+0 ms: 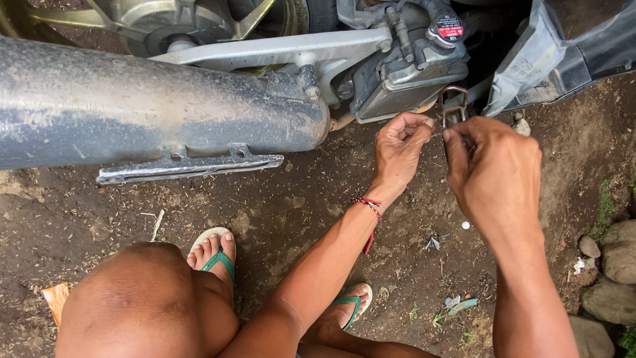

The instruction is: The person secures a motorcycle kickstand using a thin wire. They wrap the wire around the kickstand lever and frame, then use pliers to tighten and trim the wire, repeating the process to ensure the kickstand is firmly held in place.

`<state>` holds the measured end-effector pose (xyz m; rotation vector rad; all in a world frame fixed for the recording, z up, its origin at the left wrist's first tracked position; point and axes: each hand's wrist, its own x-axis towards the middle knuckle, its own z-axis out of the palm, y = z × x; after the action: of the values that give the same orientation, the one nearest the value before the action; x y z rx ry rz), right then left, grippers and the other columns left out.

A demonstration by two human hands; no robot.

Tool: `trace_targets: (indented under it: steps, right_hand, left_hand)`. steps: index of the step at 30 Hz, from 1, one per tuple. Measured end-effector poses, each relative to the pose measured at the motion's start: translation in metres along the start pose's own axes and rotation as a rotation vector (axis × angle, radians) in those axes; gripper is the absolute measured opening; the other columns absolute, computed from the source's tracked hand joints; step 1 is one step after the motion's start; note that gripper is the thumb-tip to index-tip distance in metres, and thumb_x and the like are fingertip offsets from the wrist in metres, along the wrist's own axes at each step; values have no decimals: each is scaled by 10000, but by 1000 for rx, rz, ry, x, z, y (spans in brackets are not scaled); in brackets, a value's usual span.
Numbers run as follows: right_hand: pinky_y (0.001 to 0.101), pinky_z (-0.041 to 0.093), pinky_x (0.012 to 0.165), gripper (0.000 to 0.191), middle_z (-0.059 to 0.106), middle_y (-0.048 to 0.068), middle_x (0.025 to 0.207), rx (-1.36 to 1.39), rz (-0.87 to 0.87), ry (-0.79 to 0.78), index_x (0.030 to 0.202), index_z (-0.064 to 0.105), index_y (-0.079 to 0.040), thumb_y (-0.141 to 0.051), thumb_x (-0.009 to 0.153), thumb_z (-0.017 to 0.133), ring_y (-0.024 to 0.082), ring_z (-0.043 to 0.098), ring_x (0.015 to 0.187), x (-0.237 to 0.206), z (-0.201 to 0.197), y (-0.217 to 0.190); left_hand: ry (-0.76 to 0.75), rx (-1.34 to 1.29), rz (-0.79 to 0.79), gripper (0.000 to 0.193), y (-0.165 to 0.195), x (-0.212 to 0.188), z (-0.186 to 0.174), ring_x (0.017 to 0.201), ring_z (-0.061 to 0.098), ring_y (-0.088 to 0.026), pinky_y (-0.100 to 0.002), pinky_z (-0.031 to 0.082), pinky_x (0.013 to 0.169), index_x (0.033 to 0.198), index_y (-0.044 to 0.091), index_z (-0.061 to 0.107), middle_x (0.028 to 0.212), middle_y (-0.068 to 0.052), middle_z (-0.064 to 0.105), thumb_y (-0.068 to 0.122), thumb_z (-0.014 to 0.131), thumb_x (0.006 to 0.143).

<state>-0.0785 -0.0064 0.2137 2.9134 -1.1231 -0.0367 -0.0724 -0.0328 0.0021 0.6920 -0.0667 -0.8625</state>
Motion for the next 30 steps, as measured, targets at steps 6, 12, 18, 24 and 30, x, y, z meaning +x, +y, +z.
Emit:
trace_targets:
  steps: [6,12,18,24,30]
  right_hand:
    - [322,456,393,104,736,159,831,79,8,54,1017,774,27,-58,994,718,169,589,454,-24,7,-9]
    - [385,523,626,97,716,185,873,83,-27,169,1066,760,37,-49,1029,736,252,660,655,-26,8,-4]
    - [403,551,757,102,715,203,919,59,-119,191,1038,735,39,-63,1049,736,336,703,816,-16,0,-3]
    - [427,547,745,76,702,203,923,41,-226,142,1057,733,35,-37,1041,713,355,695,809,7,7,1]
    - [402,538,579,148,672,190,832,-120,-260,-4,1123,713,28,43,1028,600,304,672,660,-11,21,-12]
  left_hand:
    - [-163,-247,-228,317,26,9,-18,892,726,-127,-271,614,833,1121,4,739,985,-71,766,295,655,1031]
    - [-204,-123,-214,277,26,8,-13,865,712,-140,-280,600,781,1153,6,722,969,-90,754,213,734,969]
    - [-278,-32,-185,244,24,14,-13,860,663,-104,-268,588,769,1125,7,679,953,-47,717,223,687,1012]
    - [-316,-198,-181,243,11,7,-4,882,585,-83,-293,563,838,1163,31,636,1030,-12,678,250,612,1061]
    - [-247,-213,-241,224,8,7,-3,912,547,-81,-253,463,876,1173,28,631,999,5,629,236,610,1091]
